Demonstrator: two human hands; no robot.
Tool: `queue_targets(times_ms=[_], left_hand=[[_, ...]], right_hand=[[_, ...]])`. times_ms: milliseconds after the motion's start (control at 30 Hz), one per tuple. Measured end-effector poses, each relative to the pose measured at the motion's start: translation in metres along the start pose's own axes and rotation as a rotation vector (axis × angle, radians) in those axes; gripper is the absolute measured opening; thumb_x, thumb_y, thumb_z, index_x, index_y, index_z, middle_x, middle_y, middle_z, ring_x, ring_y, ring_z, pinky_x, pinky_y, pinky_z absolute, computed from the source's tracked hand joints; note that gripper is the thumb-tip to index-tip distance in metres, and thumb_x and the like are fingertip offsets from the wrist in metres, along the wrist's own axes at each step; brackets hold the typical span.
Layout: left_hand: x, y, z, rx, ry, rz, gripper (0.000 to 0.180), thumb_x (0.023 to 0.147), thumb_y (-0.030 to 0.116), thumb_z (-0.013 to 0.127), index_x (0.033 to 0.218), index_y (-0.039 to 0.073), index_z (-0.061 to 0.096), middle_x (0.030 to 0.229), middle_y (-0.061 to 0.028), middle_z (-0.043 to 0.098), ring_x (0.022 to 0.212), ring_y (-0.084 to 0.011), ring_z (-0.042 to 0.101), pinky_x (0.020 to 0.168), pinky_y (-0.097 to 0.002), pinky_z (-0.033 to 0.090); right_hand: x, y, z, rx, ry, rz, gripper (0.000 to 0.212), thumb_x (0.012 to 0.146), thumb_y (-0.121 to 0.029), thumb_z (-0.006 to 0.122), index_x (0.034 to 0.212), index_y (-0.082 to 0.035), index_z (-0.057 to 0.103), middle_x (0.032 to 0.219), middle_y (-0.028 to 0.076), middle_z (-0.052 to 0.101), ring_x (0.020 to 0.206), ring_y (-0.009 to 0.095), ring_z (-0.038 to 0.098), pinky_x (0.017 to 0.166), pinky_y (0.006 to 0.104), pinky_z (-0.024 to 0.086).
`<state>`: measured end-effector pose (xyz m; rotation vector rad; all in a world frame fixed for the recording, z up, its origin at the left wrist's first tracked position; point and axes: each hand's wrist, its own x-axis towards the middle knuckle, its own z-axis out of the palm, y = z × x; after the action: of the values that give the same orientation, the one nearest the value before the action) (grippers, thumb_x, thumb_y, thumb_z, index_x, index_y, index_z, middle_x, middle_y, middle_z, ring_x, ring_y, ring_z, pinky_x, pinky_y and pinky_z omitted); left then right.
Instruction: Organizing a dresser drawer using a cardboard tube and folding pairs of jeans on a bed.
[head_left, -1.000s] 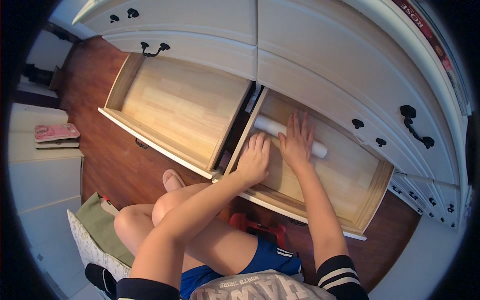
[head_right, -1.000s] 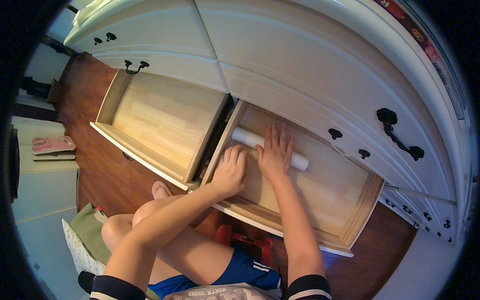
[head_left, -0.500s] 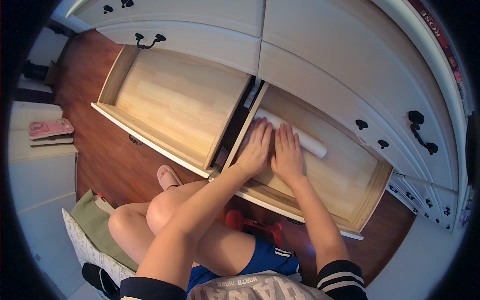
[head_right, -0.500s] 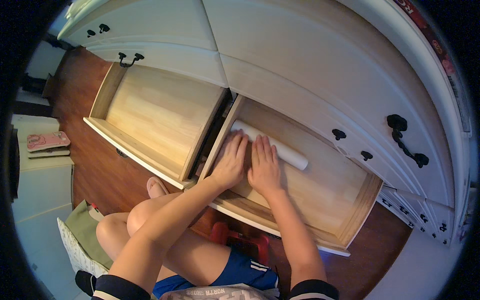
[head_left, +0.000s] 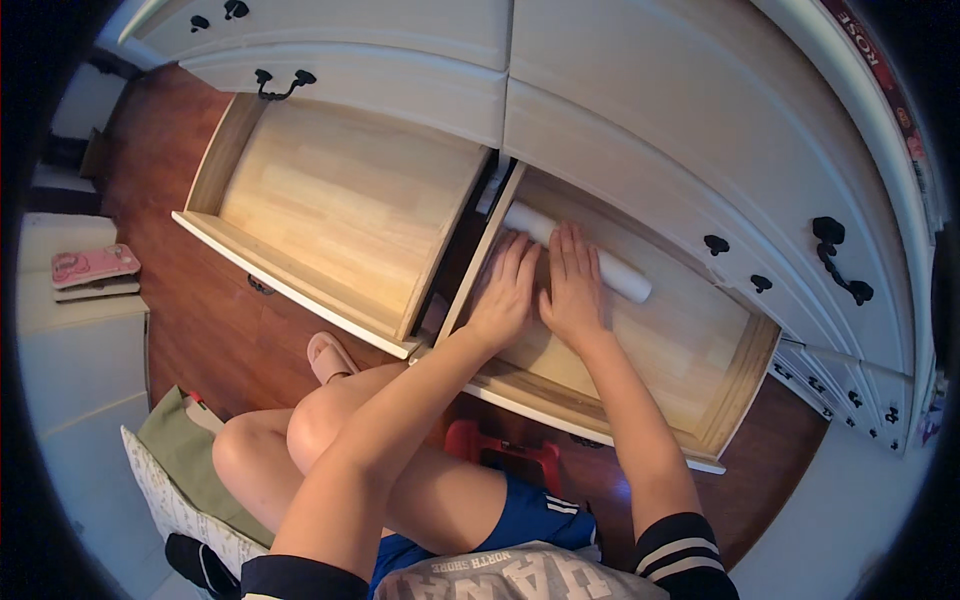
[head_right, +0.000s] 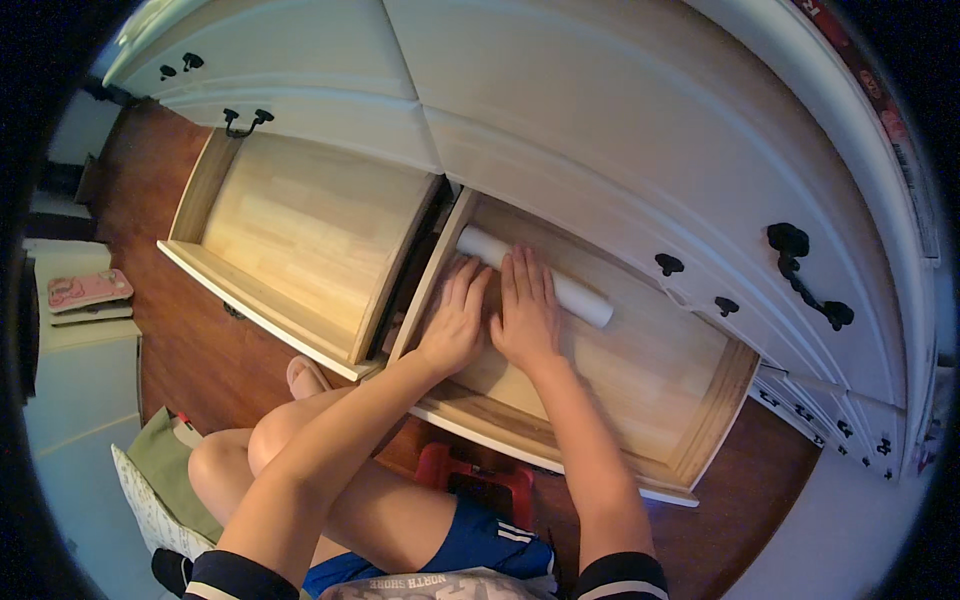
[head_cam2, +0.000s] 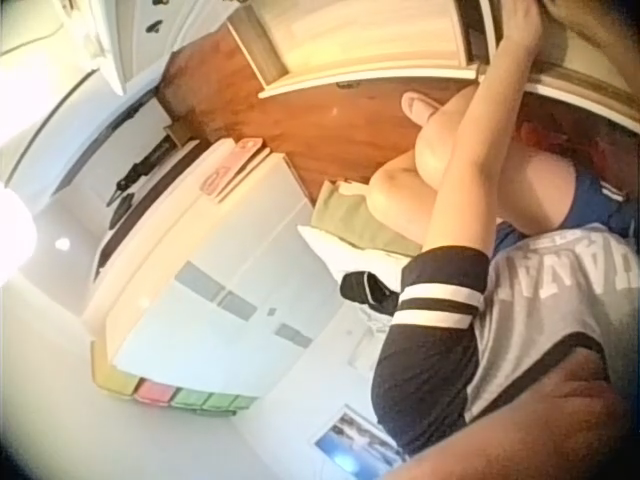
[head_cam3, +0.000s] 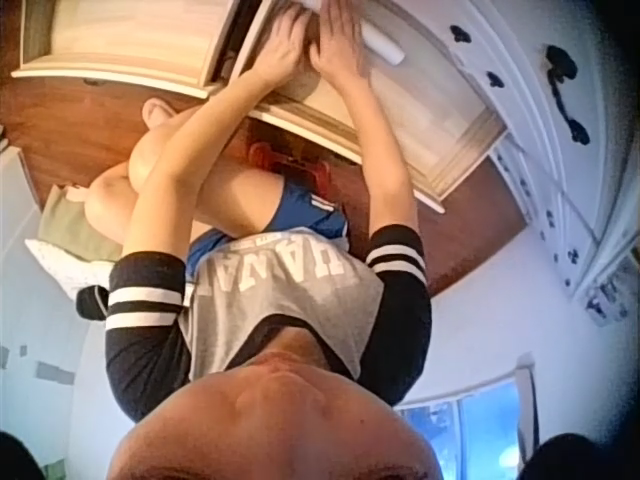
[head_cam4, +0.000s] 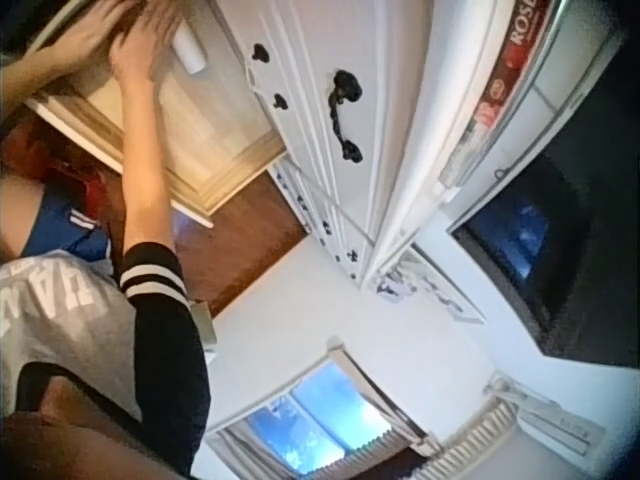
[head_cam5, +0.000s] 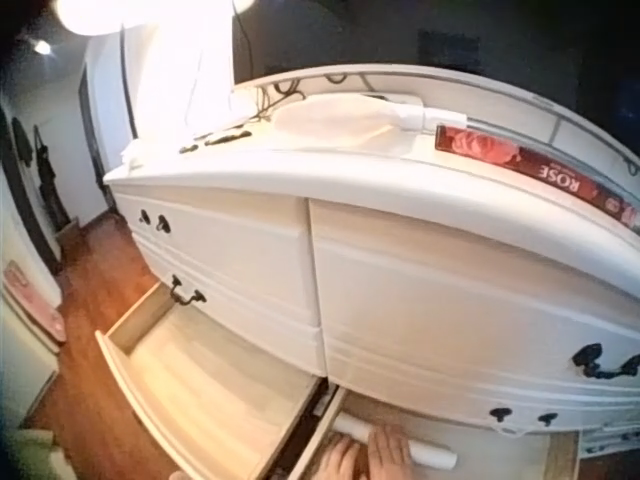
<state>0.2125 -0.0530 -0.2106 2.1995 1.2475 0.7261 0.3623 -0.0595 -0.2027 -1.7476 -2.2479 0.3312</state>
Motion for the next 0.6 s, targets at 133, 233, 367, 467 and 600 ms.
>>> queue_targets(times_ms=[133, 233, 367, 467, 600], left_hand=[[0.001, -0.002, -0.003, -0.034, 0.020, 0.010, 0.063, 0.075, -0.003, 0.051, 0.136, -0.006, 0.034, 0.143, -0.0283, 0.028, 0.136, -0.0458, 0.025, 0.114, -0.0489, 0.024], [0.000, -0.003, -0.003, 0.027, 0.027, -0.020, 0.062, 0.077, -0.003, 0.050, 0.137, -0.006, 0.034, 0.143, -0.0280, 0.028, 0.135, -0.0456, 0.026, 0.113, -0.0480, 0.026], [-0.003, -0.005, -0.001, -0.016, 0.026, -0.023, 0.069, 0.070, -0.011, 0.049, 0.137, -0.007, 0.033, 0.140, -0.0289, 0.029, 0.133, -0.0467, 0.029, 0.112, -0.0490, 0.026], [-0.003, -0.006, 0.000, 0.007, 0.012, -0.031, 0.069, 0.072, -0.008, 0.048, 0.139, -0.007, 0.031, 0.144, -0.0285, 0.027, 0.134, -0.0463, 0.027, 0.113, -0.0487, 0.025], [0.004, -0.005, 0.006, 0.038, -0.012, 0.071, 0.067, 0.075, -0.003, 0.047, 0.140, -0.009, 0.030, 0.146, -0.0283, 0.026, 0.138, -0.0451, 0.023, 0.115, -0.0478, 0.023]], right_hand=[[-0.005, 0.000, 0.011, 0.009, 0.093, -0.021, 0.068, 0.077, -0.012, 0.059, 0.139, 0.005, 0.037, 0.148, 0.022, 0.033, 0.140, 0.036, 0.028, 0.114, 0.0519, 0.023], [0.005, 0.018, 0.021, 0.080, 0.240, -0.076, 0.058, 0.077, -0.001, 0.057, 0.134, 0.003, 0.046, 0.142, 0.019, 0.043, 0.135, 0.035, 0.038, 0.110, 0.0499, 0.030], [0.015, 0.025, 0.026, 0.189, 0.296, -0.038, 0.054, 0.077, 0.005, 0.055, 0.131, -0.001, 0.051, 0.137, 0.015, 0.051, 0.128, 0.034, 0.045, 0.107, 0.0466, 0.035], [0.016, 0.024, 0.026, 0.182, 0.281, -0.048, 0.054, 0.077, 0.004, 0.055, 0.131, -0.001, 0.051, 0.136, 0.015, 0.051, 0.127, 0.033, 0.046, 0.107, 0.0464, 0.035], [0.014, 0.019, 0.029, 0.122, 0.290, -0.007, 0.051, 0.079, 0.001, 0.054, 0.130, 0.001, 0.051, 0.135, 0.018, 0.051, 0.127, 0.034, 0.046, 0.109, 0.0488, 0.033]])
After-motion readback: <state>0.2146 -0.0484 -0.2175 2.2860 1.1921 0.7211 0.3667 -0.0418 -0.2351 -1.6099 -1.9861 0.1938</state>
